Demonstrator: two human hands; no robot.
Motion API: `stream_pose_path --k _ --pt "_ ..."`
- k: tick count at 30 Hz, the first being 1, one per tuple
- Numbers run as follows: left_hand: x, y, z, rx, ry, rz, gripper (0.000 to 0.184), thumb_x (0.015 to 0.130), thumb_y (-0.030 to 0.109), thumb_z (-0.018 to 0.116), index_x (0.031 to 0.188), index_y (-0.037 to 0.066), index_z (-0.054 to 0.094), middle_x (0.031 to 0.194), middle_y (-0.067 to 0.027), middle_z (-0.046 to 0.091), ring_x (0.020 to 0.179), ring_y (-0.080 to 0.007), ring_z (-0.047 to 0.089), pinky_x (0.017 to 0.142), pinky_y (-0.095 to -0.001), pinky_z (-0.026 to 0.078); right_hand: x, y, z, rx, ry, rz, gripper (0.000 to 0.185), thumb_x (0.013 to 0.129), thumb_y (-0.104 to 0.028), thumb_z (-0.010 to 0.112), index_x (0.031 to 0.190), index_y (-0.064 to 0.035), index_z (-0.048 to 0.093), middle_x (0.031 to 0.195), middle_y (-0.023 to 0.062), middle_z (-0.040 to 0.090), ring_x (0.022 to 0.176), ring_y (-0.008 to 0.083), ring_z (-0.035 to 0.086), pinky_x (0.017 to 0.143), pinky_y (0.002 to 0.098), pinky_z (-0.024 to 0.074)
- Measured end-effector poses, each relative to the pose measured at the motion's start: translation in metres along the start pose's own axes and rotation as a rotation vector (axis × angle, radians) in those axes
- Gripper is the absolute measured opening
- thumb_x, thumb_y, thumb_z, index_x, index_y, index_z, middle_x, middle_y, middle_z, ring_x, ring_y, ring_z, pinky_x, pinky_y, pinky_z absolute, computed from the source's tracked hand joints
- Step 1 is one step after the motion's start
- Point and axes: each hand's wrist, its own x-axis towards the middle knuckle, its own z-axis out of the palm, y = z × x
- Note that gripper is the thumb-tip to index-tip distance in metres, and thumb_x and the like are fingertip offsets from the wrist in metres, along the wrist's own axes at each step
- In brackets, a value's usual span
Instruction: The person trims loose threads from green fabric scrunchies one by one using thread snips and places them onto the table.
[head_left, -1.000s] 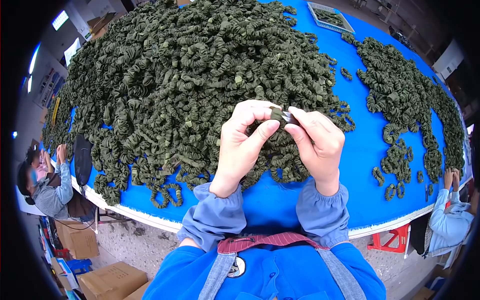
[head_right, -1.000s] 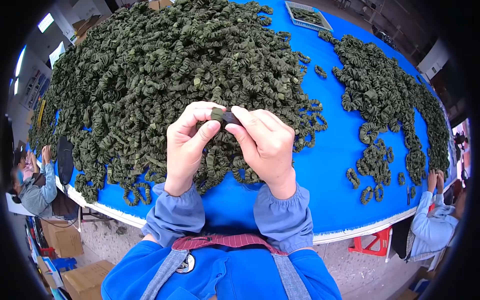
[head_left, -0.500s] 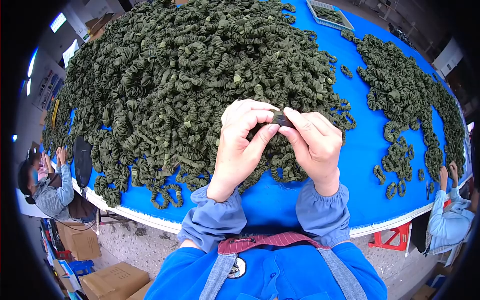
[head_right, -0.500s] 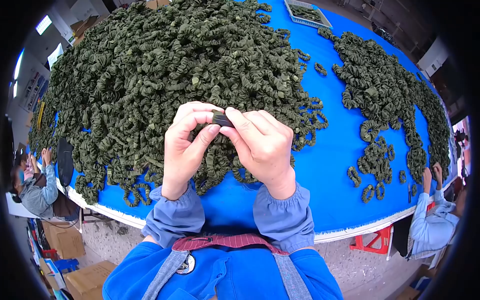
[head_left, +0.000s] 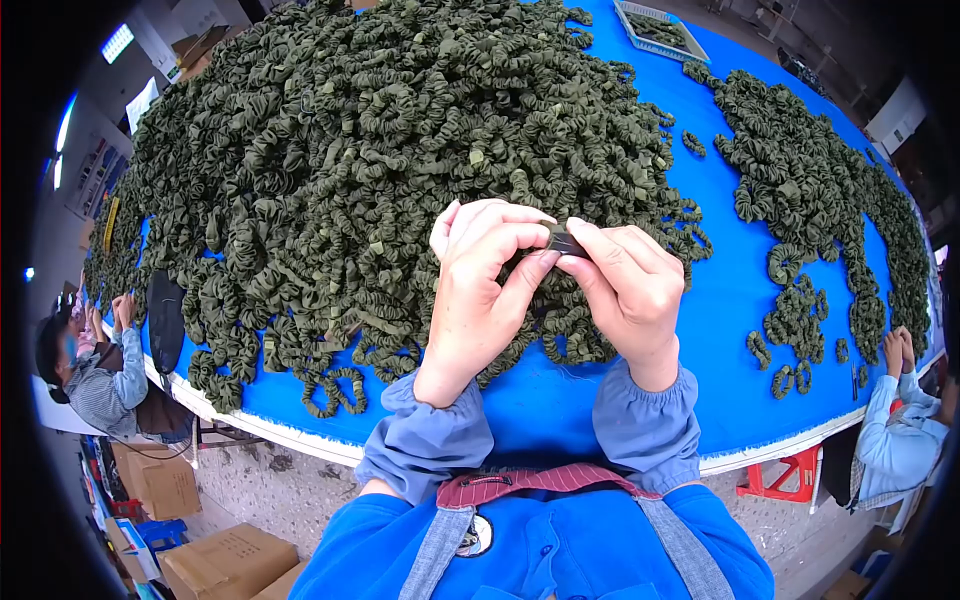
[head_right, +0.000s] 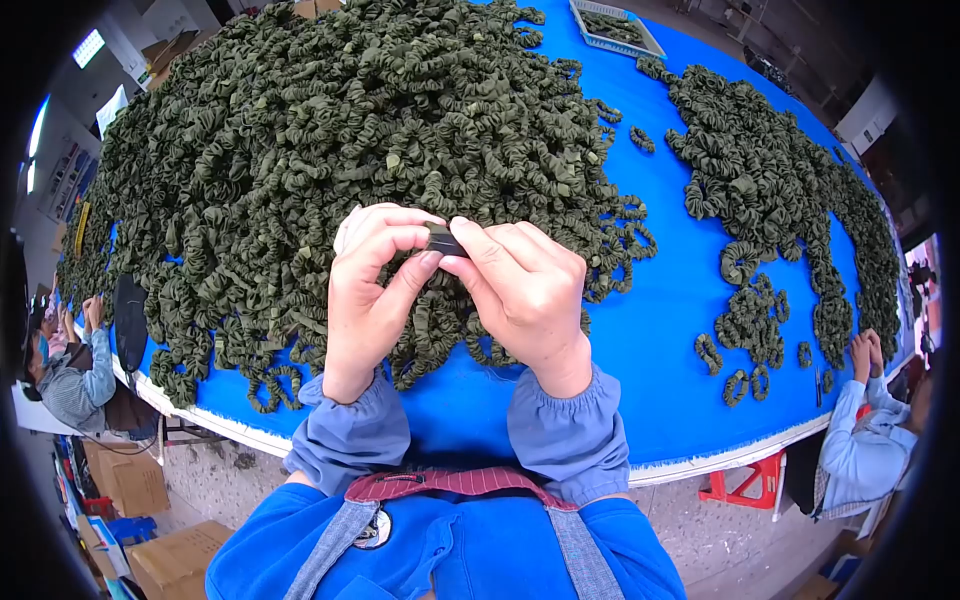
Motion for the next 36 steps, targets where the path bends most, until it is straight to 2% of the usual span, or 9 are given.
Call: stream_pose_path --k 9,13,14,18,19,23,28,34,36 --pt "-0.001 0.002 0.0 0.159 -0.01 0.035 0.008 0.079 0.01 0.065 0.086 0.008 0.064 0.097 -0.0007 0.063 0.095 -0.0179 0.053 0.101 -0.0409 0.024 -0.003 0.001 -0.001 -0.01 0.02 0.041 0.024 0.071 -0.003 0.072 0.095 0.0 0.068 0.078 0.0068 0.066 0.058 0.0164 0.055 0.05 0.0261 0.0435" --pt "0.0 -0.003 0.004 0.013 0.084 -0.011 0.009 0.079 0.01 0.065 0.087 0.007 0.064 0.097 -0.0017 0.063 0.092 -0.0195 0.055 0.097 -0.0381 0.031 -0.004 -0.003 -0.008 0.461 0.205 0.455 0.025 0.072 0.001 0.07 0.096 0.0 0.067 0.081 0.0063 0.066 0.06 0.0126 0.054 0.052 0.0225 0.0422" --pt "0.0 -0.004 0.004 0.014 0.086 -0.01 0.009 0.079 0.01 0.065 0.087 0.007 0.064 0.097 -0.0017 0.063 0.092 -0.0195 0.055 0.097 -0.0381 0.031 -0.003 -0.003 -0.008 0.462 0.204 0.453 0.025 0.072 0.001 0.07 0.096 0.0 0.067 0.081 0.0063 0.066 0.06 0.0126 0.054 0.052 0.0225 0.0422" --pt "-0.002 -0.01 0.008 -0.19 0.143 -0.103 0.009 0.081 0.01 0.065 0.089 0.005 0.065 0.095 -0.002 0.063 0.086 -0.0156 0.056 0.085 -0.0305 0.04 0.0 -0.009 -0.005 0.294 -0.108 0.354 0.025 0.075 0.003 0.068 0.099 0.0009 0.065 0.082 0.0041 0.065 0.061 0.0086 0.052 0.053 0.0193 0.0403" --pt "-0.002 -0.009 0.007 -0.19 0.14 -0.103 0.009 0.081 0.01 0.065 0.089 0.005 0.065 0.095 -0.002 0.063 0.086 -0.0156 0.056 0.085 -0.0305 0.04 -0.001 -0.009 -0.004 0.294 -0.106 0.357 0.025 0.075 0.003 0.068 0.099 0.0009 0.065 0.082 0.0041 0.065 0.061 0.0086 0.052 0.053 0.0193 0.0403" --pt "-0.002 -0.005 0.005 -0.626 0.096 -0.467 0.009 0.084 0.008 0.064 0.091 0.003 0.064 0.095 -0.0019 0.063 0.081 -0.0102 0.055 0.074 -0.0224 0.042 -0.006 -0.005 -0.004 0.695 0.114 0.665 0.025 0.079 0.003 0.066 0.103 0.0009 0.064 0.081 0.0027 0.064 0.062 0.0066 0.05 0.054 0.0182 0.0391" --pt "-0.003 -0.002 0.006 -0.58 -0.131 -0.523 0.01 0.085 0.008 0.063 0.094 0.003 0.064 0.095 -0.0018 0.063 0.08 -0.0071 0.054 0.072 -0.0198 0.042 -0.002 -0.01 -0.007 0.788 0.202 0.786 0.023 0.083 0.0 0.065 0.105 0.0008 0.062 0.078 0.0008 0.062 0.062 0.0046 0.048 0.053 0.0167 0.0362" --pt "-0.005 -0.007 0.013 -0.653 -0.174 -0.485 0.01 0.085 0.006 0.063 0.094 0.003 0.064 0.104 -0.0058 0.062 0.087 -0.0106 0.055 0.078 -0.0219 0.042 -0.007 0.0 -0.002 0.659 0.191 0.784 0.021 0.085 -0.003 0.062 0.106 -0.0004 0.062 0.075 0.0001 0.06 0.061 0.0038 0.046 0.054 0.0153 0.0342" --pt "-0.005 -0.007 0.024 -0.75 -0.071 -0.368 0.01 0.085 0.006 0.062 0.094 0.003 0.064 0.109 -0.0078 0.06 0.092 -0.0124 0.054 0.081 -0.0231 0.042 -0.008 0.0 -0.003 0.703 0.045 0.851 0.02 0.086 -0.005 0.062 0.105 -0.0007 0.063 0.074 -0.0009 0.059 0.061 0.0033 0.044 0.053 0.0155 0.0335"
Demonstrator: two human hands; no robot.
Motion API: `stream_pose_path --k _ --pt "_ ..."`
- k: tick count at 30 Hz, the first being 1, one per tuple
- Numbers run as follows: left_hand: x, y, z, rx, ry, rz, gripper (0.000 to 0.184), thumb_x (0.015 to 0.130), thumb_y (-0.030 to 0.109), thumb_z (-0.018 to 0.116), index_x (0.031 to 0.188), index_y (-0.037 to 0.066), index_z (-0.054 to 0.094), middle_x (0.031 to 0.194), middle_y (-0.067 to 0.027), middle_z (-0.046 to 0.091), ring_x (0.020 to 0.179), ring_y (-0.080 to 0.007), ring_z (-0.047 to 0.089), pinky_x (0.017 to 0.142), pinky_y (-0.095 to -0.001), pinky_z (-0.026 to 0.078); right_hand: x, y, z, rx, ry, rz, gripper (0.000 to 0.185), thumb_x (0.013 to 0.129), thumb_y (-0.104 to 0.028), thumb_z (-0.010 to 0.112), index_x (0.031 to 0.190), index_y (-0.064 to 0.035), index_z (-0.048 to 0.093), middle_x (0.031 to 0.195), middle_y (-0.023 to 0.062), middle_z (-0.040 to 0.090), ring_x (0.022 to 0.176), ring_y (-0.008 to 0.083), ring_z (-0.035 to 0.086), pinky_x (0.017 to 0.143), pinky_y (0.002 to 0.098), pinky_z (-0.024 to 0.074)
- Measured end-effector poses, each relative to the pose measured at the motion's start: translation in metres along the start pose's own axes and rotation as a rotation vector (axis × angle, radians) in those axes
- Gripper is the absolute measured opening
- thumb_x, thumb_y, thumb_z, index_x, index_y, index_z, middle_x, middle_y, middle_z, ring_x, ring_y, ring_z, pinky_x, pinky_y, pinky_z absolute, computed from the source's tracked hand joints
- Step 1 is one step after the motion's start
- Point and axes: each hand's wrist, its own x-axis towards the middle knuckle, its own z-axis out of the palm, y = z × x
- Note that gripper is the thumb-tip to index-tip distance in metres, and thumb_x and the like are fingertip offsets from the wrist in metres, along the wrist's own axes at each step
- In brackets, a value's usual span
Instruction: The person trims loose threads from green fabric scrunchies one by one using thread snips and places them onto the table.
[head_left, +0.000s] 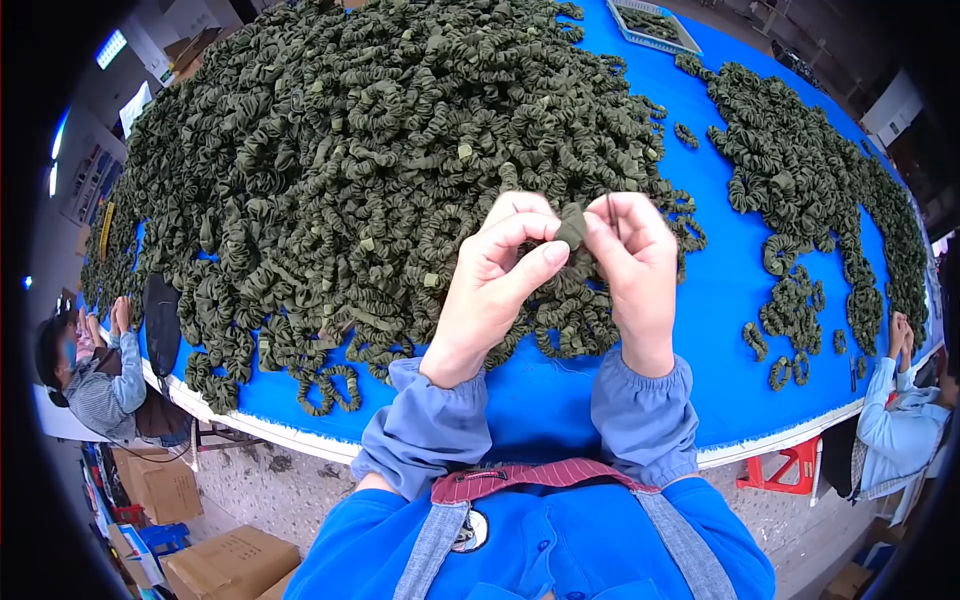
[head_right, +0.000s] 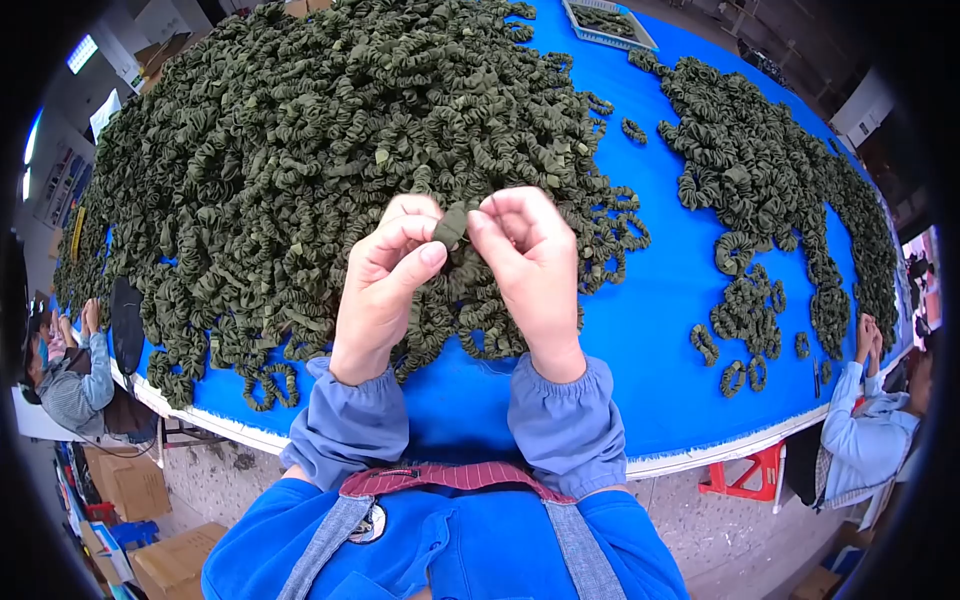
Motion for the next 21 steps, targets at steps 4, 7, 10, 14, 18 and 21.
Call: stream_pose_path --k 4,7,10,14,18,21 --pt "0.002 -0.004 0.004 -0.133 0.042 0.145 0.01 0.086 0.005 0.061 0.095 0.003 0.063 0.116 -0.0102 0.058 0.099 -0.015 0.053 0.086 -0.025 0.042 0.0 -0.004 0.003 -0.006 -0.112 0.092 0.018 0.087 -0.006 0.061 0.104 -0.0007 0.063 0.072 -0.0016 0.058 0.06 0.0036 0.043 0.053 0.016 0.0328" --pt "0.003 -0.001 0.0 -0.235 0.047 0.119 0.01 0.086 0.003 0.059 0.096 0.002 0.063 0.12 -0.0117 0.055 0.105 -0.0175 0.052 0.09 -0.0268 0.041 -0.001 -0.008 0.011 0.022 -0.077 0.052 0.018 0.087 -0.006 0.061 0.104 0.0001 0.063 0.071 -0.0008 0.057 0.059 0.0057 0.044 0.052 0.0173 0.0331" --pt "0.004 -0.001 -0.004 -0.216 0.076 0.129 0.011 0.087 0.002 0.059 0.096 0.002 0.063 0.12 -0.0116 0.055 0.105 -0.018 0.052 0.09 -0.0273 0.042 0.005 -0.002 0.007 -0.179 -0.037 -0.27 0.02 0.085 -0.006 0.062 0.104 0.0011 0.063 0.072 0.0017 0.058 0.058 0.0085 0.046 0.051 0.0191 0.0351" --pt "0.003 -0.002 -0.005 -0.203 0.102 0.136 0.011 0.087 0.001 0.058 0.097 0.002 0.063 0.119 -0.0114 0.055 0.105 -0.0185 0.052 0.091 -0.0279 0.042 0.006 -0.002 0.005 -0.422 -0.001 -0.604 0.023 0.082 -0.005 0.065 0.103 0.0024 0.063 0.073 0.0054 0.06 0.058 0.0126 0.049 0.05 0.0218 0.0379" --pt "0.003 -0.002 -0.003 -0.207 0.079 0.129 0.011 0.087 0.001 0.058 0.097 0.001 0.063 0.118 -0.0112 0.055 0.105 -0.0187 0.052 0.092 -0.0282 0.042 0.0 -0.008 0.007 -0.544 -0.01 -0.645 0.026 0.079 -0.004 0.067 0.104 0.0029 0.063 0.075 0.0088 0.062 0.057 0.0165 0.051 0.05 0.0246 0.0408" --pt "0.004 -0.001 -0.002 -0.184 0.057 0.14 0.011 0.086 0.001 0.058 0.097 0.001 0.063 0.116 -0.0108 0.055 0.104 -0.0183 0.052 0.091 -0.0275 0.042 0.002 -0.005 0.007 -0.563 0.002 -0.676 0.026 0.077 -0.003 0.068 0.102 0.0019 0.064 0.076 0.0094 0.063 0.056 0.0171 0.051 0.05 0.0266 0.0422"
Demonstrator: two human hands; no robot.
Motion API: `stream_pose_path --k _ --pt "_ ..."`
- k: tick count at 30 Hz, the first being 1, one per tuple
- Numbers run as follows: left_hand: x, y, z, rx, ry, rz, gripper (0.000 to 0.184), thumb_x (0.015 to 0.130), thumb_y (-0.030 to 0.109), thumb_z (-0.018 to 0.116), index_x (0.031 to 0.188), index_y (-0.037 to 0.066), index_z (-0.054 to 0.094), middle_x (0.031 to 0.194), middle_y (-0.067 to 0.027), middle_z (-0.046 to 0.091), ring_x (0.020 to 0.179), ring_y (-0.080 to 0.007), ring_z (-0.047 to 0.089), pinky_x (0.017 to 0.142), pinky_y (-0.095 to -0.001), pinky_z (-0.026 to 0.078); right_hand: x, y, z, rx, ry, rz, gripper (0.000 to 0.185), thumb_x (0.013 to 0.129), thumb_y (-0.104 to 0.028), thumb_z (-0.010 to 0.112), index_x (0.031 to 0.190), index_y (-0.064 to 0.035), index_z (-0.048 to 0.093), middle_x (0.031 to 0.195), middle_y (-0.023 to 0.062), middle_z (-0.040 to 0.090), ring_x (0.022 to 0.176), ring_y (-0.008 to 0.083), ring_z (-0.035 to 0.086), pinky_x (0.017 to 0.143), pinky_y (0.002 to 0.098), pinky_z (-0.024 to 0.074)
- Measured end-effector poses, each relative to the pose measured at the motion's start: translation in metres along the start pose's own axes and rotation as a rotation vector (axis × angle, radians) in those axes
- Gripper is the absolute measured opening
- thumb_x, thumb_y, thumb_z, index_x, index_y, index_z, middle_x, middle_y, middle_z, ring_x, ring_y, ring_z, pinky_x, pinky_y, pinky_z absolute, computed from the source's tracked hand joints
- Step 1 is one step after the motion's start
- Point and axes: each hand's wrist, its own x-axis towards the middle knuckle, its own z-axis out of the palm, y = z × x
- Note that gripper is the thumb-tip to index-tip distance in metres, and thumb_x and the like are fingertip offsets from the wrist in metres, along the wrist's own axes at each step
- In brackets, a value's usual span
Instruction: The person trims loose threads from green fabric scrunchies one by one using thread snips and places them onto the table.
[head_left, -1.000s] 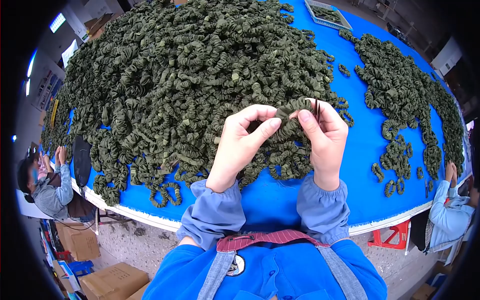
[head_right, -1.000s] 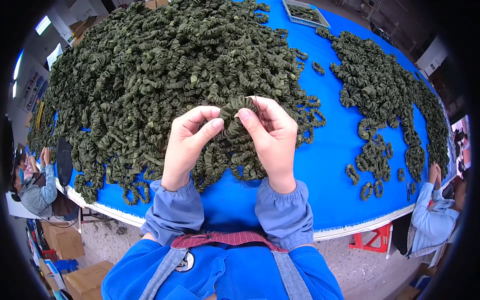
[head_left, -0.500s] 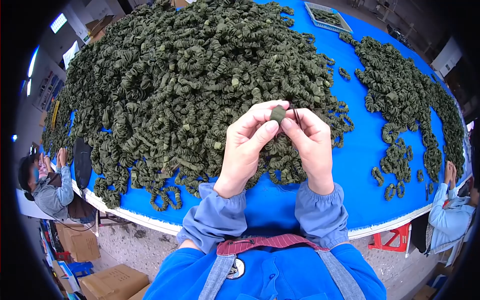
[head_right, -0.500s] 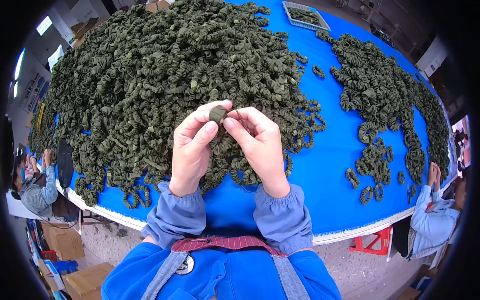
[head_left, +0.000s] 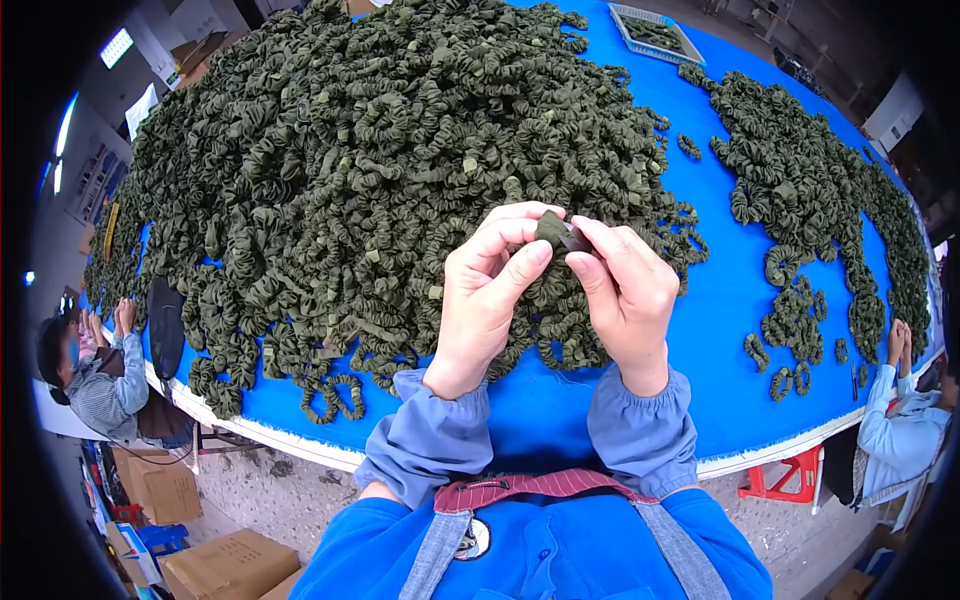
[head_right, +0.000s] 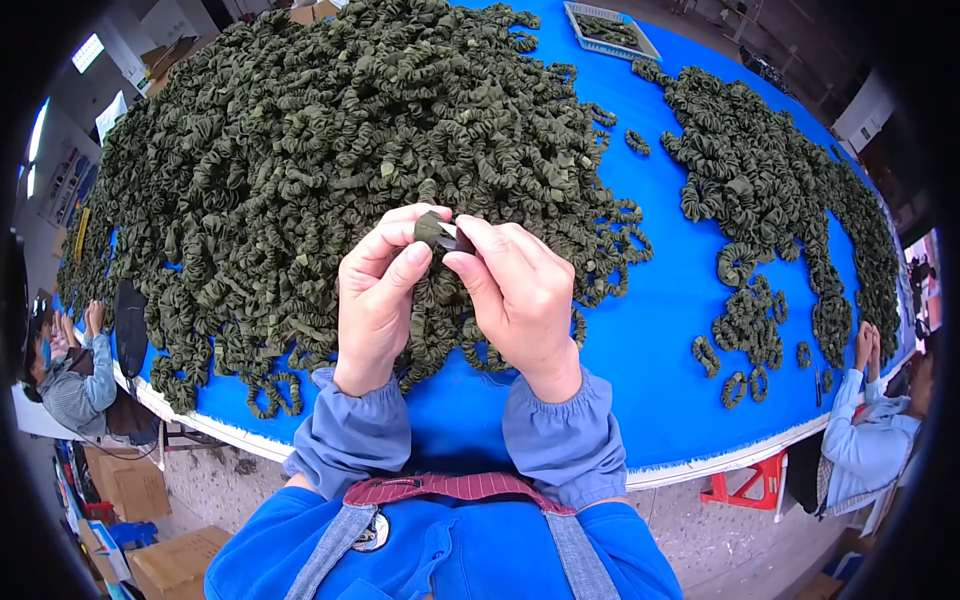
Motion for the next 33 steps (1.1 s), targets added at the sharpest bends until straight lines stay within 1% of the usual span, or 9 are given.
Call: stream_pose_path --k 7,11,12,16,22,27,31,32,33 --pt "-0.001 -0.001 -0.001 0.027 -0.004 0.0 0.011 0.087 0.001 0.059 0.096 0.001 0.063 0.116 -0.0106 0.056 0.102 -0.0179 0.053 0.089 -0.0267 0.043 -0.002 0.005 -0.003 -0.077 -0.014 -0.045 0.024 0.076 -0.004 0.069 0.099 0.0009 0.066 0.076 0.0092 0.063 0.055 0.0178 0.052 0.05 0.0274 0.0431" --pt "0.0 0.002 -0.002 0.117 0.007 0.008 0.011 0.086 0.002 0.06 0.096 0.001 0.063 0.114 -0.0104 0.056 0.1 -0.0176 0.053 0.085 -0.0263 0.044 0.002 -0.001 -0.011 0.007 -0.002 0.082 0.023 0.075 -0.004 0.07 0.097 0.0007 0.066 0.075 0.0091 0.063 0.056 0.0187 0.054 0.05 0.0283 0.0445" --pt "-0.001 0.002 -0.001 0.117 0.008 0.005 0.011 0.086 0.002 0.06 0.096 0.001 0.063 0.114 -0.0104 0.056 0.1 -0.0176 0.053 0.085 -0.0263 0.044 0.001 -0.001 -0.011 0.007 -0.003 0.084 0.023 0.075 -0.004 0.07 0.097 0.0007 0.066 0.075 0.0091 0.063 0.056 0.0187 0.054 0.05 0.0283 0.0445" --pt "-0.001 0.004 0.0 0.191 -0.001 0.033 0.011 0.085 0.003 0.061 0.096 0.0 0.063 0.113 -0.0101 0.057 0.098 -0.0174 0.054 0.083 -0.0261 0.044 0.001 0.001 -0.006 -0.053 -0.031 -0.027 0.022 0.075 -0.003 0.07 0.097 0.0006 0.066 0.075 0.0089 0.063 0.056 0.0192 0.054 0.051 0.0286 0.0454" --pt "-0.001 0.003 -0.002 0.339 -0.041 0.1 0.011 0.084 0.003 0.062 0.095 0.001 0.063 0.112 -0.0101 0.057 0.097 -0.0169 0.054 0.082 -0.0258 0.044 -0.001 0.005 -0.004 -0.106 -0.028 -0.058 0.021 0.075 -0.003 0.069 0.096 0.0007 0.067 0.077 0.0098 0.064 0.058 0.02 0.056 0.052 0.0286 0.0464" --pt "0.0 0.005 -0.001 0.401 -0.07 0.096 0.01 0.085 0.003 0.062 0.094 0.001 0.064 0.113 -0.0097 0.057 0.098 -0.017 0.054 0.083 -0.0264 0.045 -0.003 0.007 -0.005 -0.163 0.035 -0.068 0.022 0.078 -0.001 0.068 0.099 0.0007 0.065 0.083 0.0093 0.066 0.063 0.0173 0.059 0.055 0.0259 0.0477" --pt "0.0 0.006 0.001 0.123 0.025 -0.007 0.009 0.085 0.003 0.061 0.093 0.001 0.064 0.114 -0.0091 0.056 0.099 -0.0179 0.054 0.084 -0.0273 0.045 -0.002 0.005 -0.015 0.487 0.262 0.557 0.023 0.081 -0.001 0.066 0.104 0.0008 0.063 0.089 0.0078 0.067 0.068 0.0129 0.059 0.059 0.0229 0.0481" --pt "0.0 0.005 0.002 0.123 0.027 -0.006 0.009 0.085 0.003 0.061 0.093 0.001 0.064 0.114 -0.0091 0.056 0.099 -0.0179 0.054 0.084 -0.0273 0.045 -0.001 0.004 -0.014 0.488 0.26 0.557 0.023 0.081 -0.001 0.066 0.104 0.0008 0.063 0.089 0.0078 0.067 0.068 0.0129 0.059 0.059 0.0229 0.0481" --pt "-0.001 0.003 0.004 0.101 0.023 -0.009 0.009 0.085 0.003 0.061 0.093 0.001 0.064 0.114 -0.009 0.056 0.099 -0.0181 0.054 0.084 -0.0274 0.045 0.0 0.003 -0.012 0.574 0.174 0.599 0.023 0.082 -0.001 0.065 0.105 0.0008 0.062 0.09 0.0074 0.066 0.069 0.0121 0.059 0.059 0.0223 0.0479"
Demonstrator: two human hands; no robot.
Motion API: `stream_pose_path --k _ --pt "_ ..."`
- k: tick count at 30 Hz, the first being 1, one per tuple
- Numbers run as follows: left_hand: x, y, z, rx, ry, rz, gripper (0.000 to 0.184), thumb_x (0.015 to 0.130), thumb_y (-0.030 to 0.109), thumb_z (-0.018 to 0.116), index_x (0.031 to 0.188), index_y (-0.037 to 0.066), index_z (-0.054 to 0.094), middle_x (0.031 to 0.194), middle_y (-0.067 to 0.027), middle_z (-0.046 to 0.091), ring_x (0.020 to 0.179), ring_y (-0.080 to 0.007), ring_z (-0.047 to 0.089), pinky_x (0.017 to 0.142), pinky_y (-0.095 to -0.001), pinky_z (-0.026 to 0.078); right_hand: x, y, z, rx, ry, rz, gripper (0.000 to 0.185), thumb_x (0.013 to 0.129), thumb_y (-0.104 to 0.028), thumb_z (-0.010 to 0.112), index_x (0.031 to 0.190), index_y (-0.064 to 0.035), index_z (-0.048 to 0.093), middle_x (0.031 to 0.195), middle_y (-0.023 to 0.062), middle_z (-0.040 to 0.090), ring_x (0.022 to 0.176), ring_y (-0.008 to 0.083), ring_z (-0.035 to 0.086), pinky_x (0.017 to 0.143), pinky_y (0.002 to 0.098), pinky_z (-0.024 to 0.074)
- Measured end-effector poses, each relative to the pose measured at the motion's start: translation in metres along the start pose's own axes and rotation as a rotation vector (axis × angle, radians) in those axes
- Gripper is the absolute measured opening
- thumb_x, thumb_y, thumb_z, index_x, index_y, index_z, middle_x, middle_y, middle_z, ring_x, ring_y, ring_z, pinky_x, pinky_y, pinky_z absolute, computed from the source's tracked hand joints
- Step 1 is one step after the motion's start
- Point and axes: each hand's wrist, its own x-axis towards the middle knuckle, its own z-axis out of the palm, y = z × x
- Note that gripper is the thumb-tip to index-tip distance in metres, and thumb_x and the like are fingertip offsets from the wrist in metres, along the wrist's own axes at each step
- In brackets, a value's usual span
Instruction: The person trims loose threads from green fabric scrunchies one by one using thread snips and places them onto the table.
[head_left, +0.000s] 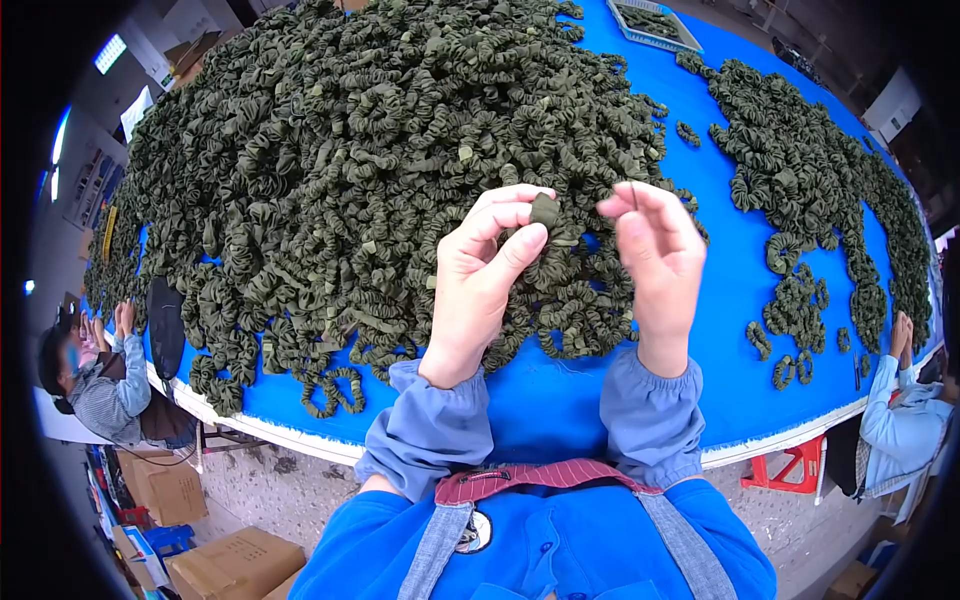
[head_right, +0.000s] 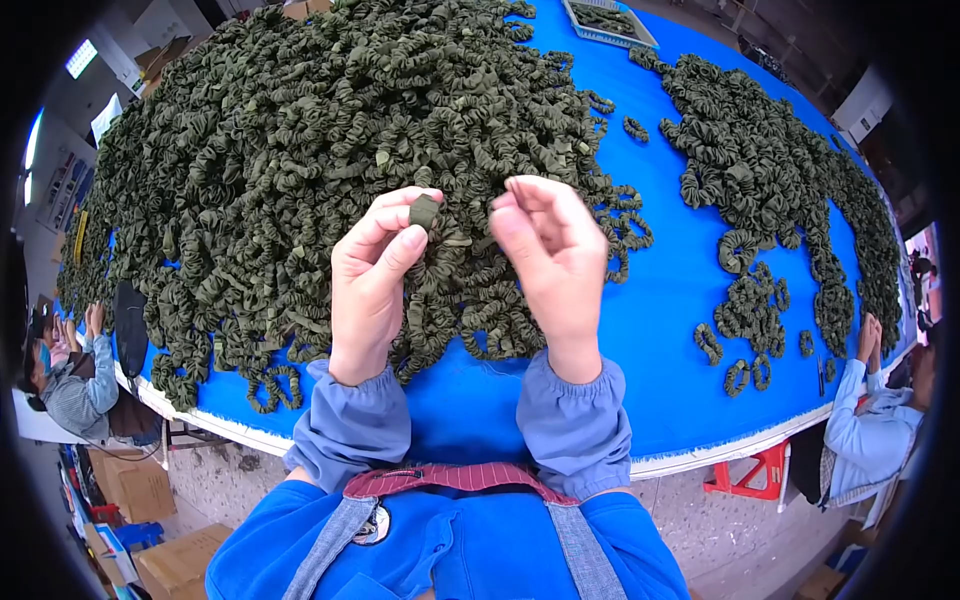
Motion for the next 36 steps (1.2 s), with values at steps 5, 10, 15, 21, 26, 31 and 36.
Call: stream_pose_path --k 5,10,15,21,26,31,36 --pt "-0.001 -0.009 0.003 0.033 0.003 0.004 0.01 0.085 0.005 0.062 0.094 0.002 0.064 0.114 -0.0089 0.056 0.099 -0.0188 0.054 0.084 -0.0281 0.045 0.001 0.002 0.004 0.187 -0.236 0.291 0.025 0.082 -0.005 0.066 0.107 0.0002 0.062 0.088 0.006 0.066 0.07 0.0093 0.058 0.062 0.0202 0.0473" --pt "0.02 -0.026 -0.029 0.515 0.192 0.167 0.014 0.083 0.009 0.064 0.094 0.002 0.064 0.109 -0.0106 0.058 0.096 -0.021 0.056 0.083 -0.0307 0.046 0.023 -0.017 -0.07 -0.312 0.54 -0.115 0.026 0.081 -0.01 0.066 0.106 -0.0007 0.064 0.088 0.0104 0.068 0.071 0.0145 0.064 0.061 0.0226 0.0501" --pt "0.046 -0.048 -0.051 0.8 0.443 0.079 0.015 0.081 0.01 0.064 0.093 0.0 0.063 0.1 -0.0102 0.06 0.087 -0.0214 0.057 0.078 -0.0308 0.047 0.015 -0.012 -0.192 -0.956 1.261 -0.275 0.031 0.084 -0.014 0.068 0.108 0.003 0.06 0.089 0.0114 0.064 0.073 0.0205 0.062 0.065 0.0289 0.052" --pt "0.059 -0.049 -0.051 1.026 0.509 -0.026 0.017 0.081 0.009 0.065 0.094 0.0 0.061 0.096 -0.0086 0.061 0.081 -0.0182 0.058 0.071 -0.0282 0.047 0.026 -0.015 -0.145 -0.374 0.994 -0.416 0.021 0.087 -0.014 0.065 0.102 -0.0013 0.061 0.085 0.0064 0.063 0.057 0.0074 0.049 0.045 0.0175 0.0371" --pt "0.027 -0.006 -0.031 0.6 0.345 -0.019 0.016 0.082 0.007 0.066 0.094 0.0 0.059 0.094 -0.0077 0.061 0.077 -0.0131 0.058 0.066 -0.0244 0.047 0.019 -0.022 -0.045 -0.06 0.486 -0.171 0.011 0.087 -0.007 0.062 0.097 -0.0058 0.065 0.079 -0.0015 0.065 0.048 -0.0013 0.034 0.038 0.0155 0.0236" --pt "-0.007 0.026 -0.005 0.052 0.246 -0.14 0.015 0.083 0.006 0.067 0.095 0.001 0.058 0.093 -0.0069 0.062 0.074 -0.0095 0.057 0.064 -0.0212 0.048 -0.011 -0.022 0.013 0.077 -0.128 0.026 0.029 0.083 0.003 0.061 0.111 -0.0001 0.059 0.094 0.0054 0.064 0.067 0.0038 0.047 0.06 0.0139 0.0391" --pt "-0.014 0.022 0.01 -0.279 0.237 -0.164 0.017 0.084 0.005 0.066 0.097 0.001 0.057 0.092 -0.0069 0.061 0.075 -0.0093 0.057 0.069 -0.0207 0.049 -0.027 -0.007 0.026 0.17 -0.182 0.069 0.032 0.082 0.004 0.061 0.114 0.0016 0.058 0.094 0.0066 0.063 0.065 0.0043 0.047 0.06 0.0145 0.039"
